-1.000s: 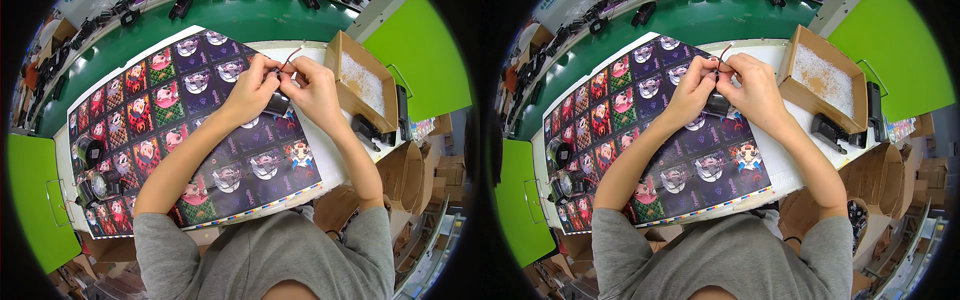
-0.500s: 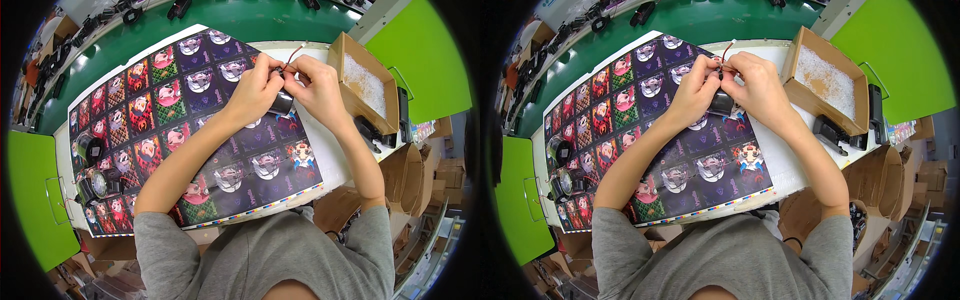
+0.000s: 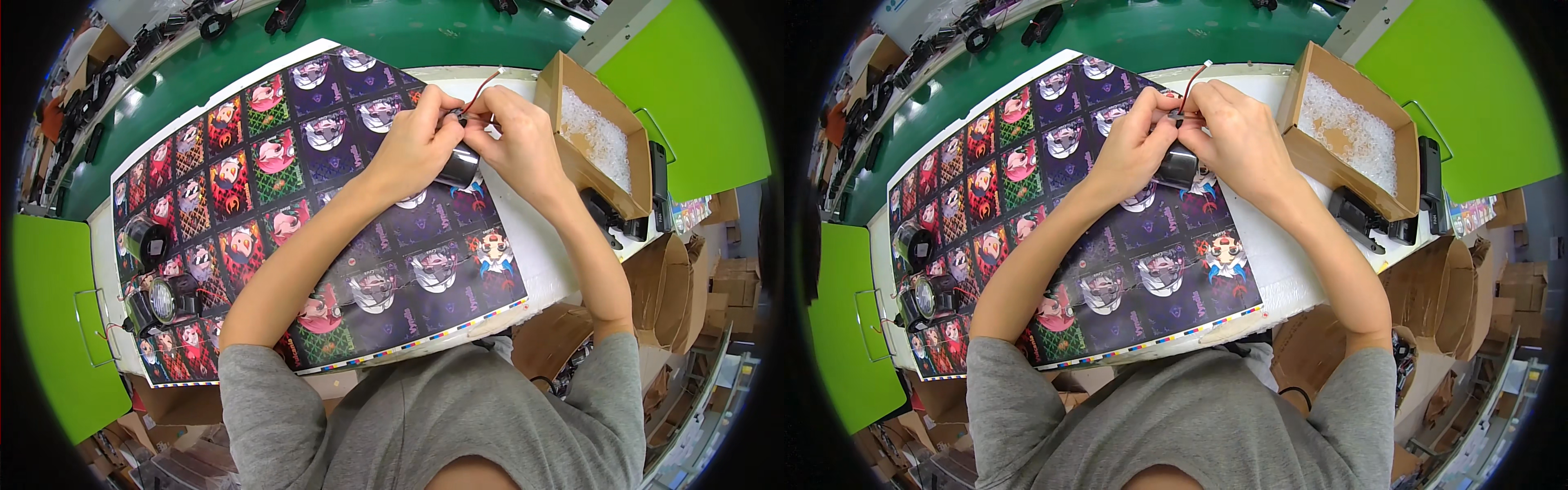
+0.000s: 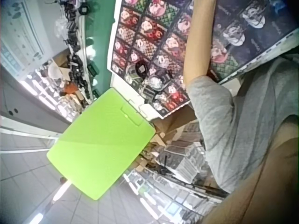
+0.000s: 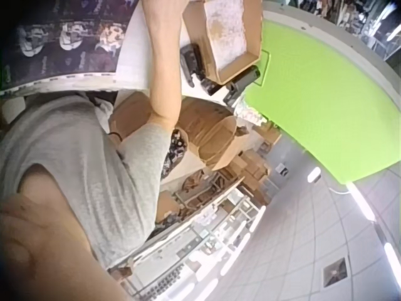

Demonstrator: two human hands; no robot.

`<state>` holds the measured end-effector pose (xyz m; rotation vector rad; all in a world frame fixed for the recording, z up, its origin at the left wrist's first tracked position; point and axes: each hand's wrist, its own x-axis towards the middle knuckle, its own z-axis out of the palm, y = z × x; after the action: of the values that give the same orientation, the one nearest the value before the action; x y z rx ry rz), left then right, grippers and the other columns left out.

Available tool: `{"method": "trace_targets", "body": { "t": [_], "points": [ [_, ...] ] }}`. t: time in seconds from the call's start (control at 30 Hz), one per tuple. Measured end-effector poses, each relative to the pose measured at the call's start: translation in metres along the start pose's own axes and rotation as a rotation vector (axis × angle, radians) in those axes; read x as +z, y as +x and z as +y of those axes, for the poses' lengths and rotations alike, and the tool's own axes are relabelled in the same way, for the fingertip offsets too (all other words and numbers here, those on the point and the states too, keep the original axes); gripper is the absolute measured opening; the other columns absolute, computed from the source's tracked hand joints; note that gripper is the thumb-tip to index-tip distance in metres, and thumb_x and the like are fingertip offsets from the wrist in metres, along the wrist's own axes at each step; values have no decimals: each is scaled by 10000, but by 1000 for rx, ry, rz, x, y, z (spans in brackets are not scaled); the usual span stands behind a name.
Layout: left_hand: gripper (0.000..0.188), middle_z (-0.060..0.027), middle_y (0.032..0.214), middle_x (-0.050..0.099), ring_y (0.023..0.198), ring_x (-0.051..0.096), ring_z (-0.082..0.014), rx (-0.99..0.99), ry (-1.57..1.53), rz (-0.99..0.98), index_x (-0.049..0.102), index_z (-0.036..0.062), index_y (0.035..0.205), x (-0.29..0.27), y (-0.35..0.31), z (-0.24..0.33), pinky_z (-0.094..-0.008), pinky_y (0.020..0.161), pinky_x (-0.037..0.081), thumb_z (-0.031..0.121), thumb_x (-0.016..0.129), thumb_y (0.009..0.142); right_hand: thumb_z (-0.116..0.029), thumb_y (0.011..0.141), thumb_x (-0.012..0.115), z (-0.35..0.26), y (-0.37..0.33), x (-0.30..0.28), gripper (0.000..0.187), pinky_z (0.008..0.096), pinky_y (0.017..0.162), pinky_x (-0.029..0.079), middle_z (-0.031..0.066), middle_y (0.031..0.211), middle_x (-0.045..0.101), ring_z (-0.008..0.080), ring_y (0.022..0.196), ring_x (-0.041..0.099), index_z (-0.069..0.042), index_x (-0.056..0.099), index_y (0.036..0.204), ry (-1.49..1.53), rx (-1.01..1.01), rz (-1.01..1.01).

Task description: The person assembles small electronic cooling fans by connecting wires and connectors with a precision screwdriver.

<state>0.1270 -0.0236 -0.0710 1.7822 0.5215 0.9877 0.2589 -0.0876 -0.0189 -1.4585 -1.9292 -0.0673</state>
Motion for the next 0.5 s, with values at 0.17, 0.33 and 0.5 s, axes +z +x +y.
{"method": "trace_targets", "body": {
  "t": [0.17, 0.33, 0.5],
  "points": [
    [193, -144, 659, 571, 583, 562, -195, -71, 39, -62, 450, -10, 980, -4, 2, 6, -310, 544, 416, 129, 448, 845, -22, 662, 623, 4, 1, -2, 150, 351, 561, 458, 121, 697, 552, 273, 622, 571, 11, 494, 730, 42, 9, -11],
    [184, -143, 648, 566, 577, 560, -194, -33, 32, -76, 452, -9, 970, -5, 3, 5, -313, 542, 414, 125, 446, 845, -27, 661, 621, 2, 6, -7, 137, 343, 571, 460, 123, 689, 556, 263, 625, 575, 18, 501, 710, 71, 40, -63],
    [183, -144, 643, 563, 576, 562, -199, -76, 76, -105, 452, -12, 967, -7, 3, 14, -317, 541, 415, 122, 447, 843, -22, 676, 598, 5, 6, -11, 95, 358, 579, 455, 136, 685, 552, 291, 628, 563, 32, 528, 712, 45, -60, -98]
  ]
}}
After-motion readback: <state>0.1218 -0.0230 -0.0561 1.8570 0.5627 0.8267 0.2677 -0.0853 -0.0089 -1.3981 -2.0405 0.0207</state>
